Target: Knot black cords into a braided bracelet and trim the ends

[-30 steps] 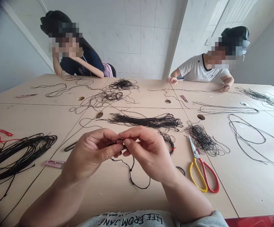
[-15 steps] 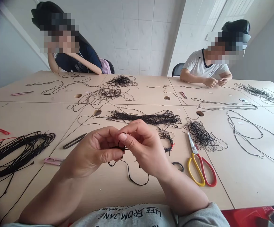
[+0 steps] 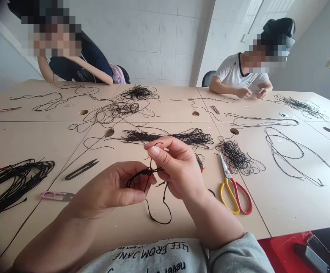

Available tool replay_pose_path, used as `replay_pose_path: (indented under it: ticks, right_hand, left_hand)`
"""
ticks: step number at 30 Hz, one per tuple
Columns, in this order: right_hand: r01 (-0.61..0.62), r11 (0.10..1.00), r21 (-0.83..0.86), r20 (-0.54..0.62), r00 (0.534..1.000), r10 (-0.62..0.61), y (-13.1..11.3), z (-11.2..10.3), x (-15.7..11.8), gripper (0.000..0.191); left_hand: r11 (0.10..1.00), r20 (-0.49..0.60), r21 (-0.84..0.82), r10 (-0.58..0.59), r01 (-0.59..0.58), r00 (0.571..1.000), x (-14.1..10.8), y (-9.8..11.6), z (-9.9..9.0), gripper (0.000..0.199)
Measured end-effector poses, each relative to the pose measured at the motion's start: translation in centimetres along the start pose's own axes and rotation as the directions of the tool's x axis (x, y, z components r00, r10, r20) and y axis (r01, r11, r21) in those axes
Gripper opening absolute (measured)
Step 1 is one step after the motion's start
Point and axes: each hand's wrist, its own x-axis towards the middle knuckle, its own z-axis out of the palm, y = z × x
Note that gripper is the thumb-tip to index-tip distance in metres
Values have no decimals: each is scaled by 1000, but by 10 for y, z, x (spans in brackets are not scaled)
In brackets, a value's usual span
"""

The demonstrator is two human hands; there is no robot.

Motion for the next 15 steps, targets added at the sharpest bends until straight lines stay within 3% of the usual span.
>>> replay_pose_path:
  ticks: [9,15]
  right_hand:
    - [-48,998,42,54,997,46,-3,-2,0,24]
    - [-60,997,43,74,996,57,-1,-3,1,26]
  left_hand:
    - [998,121,50,30,-37,992,-7,1,-3,38]
    - [998,84,45,33,-37,996,-9,2,0,43]
